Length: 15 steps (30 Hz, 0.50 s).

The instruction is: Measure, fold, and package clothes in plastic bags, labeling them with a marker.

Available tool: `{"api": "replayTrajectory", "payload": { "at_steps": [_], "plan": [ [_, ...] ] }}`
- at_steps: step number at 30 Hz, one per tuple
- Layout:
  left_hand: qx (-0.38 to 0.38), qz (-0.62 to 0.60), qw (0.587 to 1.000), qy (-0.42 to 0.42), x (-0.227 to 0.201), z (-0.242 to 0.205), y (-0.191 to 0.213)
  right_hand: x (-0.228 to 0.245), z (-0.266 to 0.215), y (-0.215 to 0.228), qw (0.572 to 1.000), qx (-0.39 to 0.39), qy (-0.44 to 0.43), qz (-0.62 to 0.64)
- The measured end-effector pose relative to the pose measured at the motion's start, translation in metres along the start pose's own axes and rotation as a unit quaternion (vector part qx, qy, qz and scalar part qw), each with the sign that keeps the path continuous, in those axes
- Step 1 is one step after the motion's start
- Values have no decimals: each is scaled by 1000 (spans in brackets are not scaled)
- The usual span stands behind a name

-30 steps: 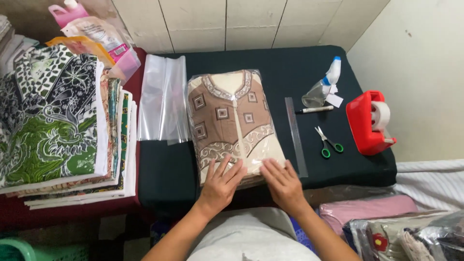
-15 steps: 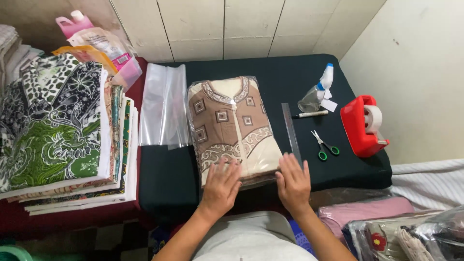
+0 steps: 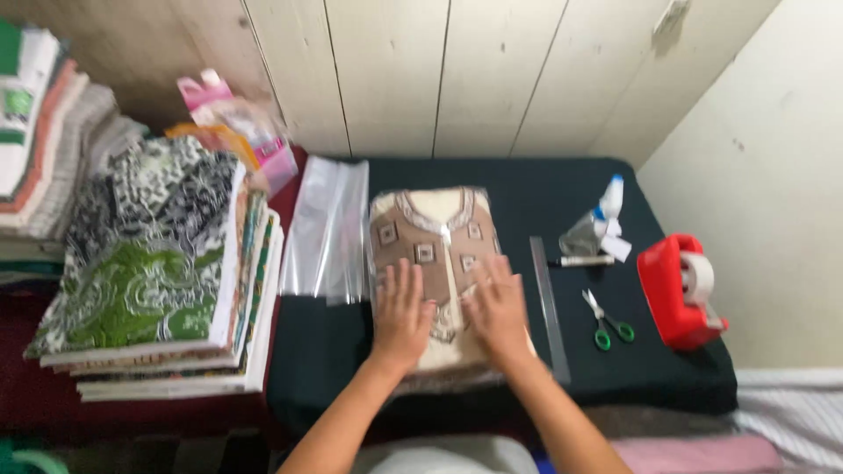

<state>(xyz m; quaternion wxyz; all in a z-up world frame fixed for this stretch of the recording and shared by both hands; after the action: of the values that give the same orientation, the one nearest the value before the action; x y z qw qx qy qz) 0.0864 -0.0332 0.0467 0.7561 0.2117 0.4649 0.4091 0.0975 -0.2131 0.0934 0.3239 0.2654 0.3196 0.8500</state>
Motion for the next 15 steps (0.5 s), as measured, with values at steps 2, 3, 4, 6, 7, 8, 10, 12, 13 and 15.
{"api": "replayTrajectory", "payload": {
  "at_steps": [2, 3, 4, 6, 7, 8, 10, 12, 13, 15],
  "plan": [
    [31, 5, 999, 11, 4, 16, -23, -3, 2, -32, 999, 35, 16, 3],
    [70, 9, 997, 27, 8, 22, -38, -5, 1, -52, 997, 76, 25, 8],
    [68, 10, 997, 27, 12, 20, -43, -6, -5, -54, 997, 75, 27, 8],
    [63, 111, 992, 22, 23, 22, -54, -11, -13, -71, 986, 161, 15, 39],
    [58, 112, 992, 20, 25, 39, -53, -11, 2, -67, 987, 157, 18, 38],
    [66, 103, 992, 27, 26, 46, -54, -10, 8, -62, 986, 157, 0, 52],
    [70, 94, 993, 32, 29, 68, -57, -13, 26, -58, 986, 155, -14, 65],
    [42, 88, 994, 43, 34, 99, -58, -22, 52, -58, 992, 118, -21, 44],
    [38, 88, 994, 43, 38, 108, -63, -26, 55, -69, 992, 116, -18, 43],
    [37, 91, 993, 73, 51, 132, -74, -37, 65, -92, 993, 116, -33, 16]
  ]
}}
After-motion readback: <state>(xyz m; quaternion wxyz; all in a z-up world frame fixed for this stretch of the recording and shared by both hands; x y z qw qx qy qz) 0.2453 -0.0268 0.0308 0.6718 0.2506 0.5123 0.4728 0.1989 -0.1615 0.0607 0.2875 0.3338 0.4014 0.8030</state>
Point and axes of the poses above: each hand's wrist, its own z-axis towards the middle knuckle, its own y-axis out of the back of the hand, x = y × z, the point moved 5 cm from there along z, towards the middle knuckle, and after that the axes turned 9 degrees about y, right-handed, at the moved point
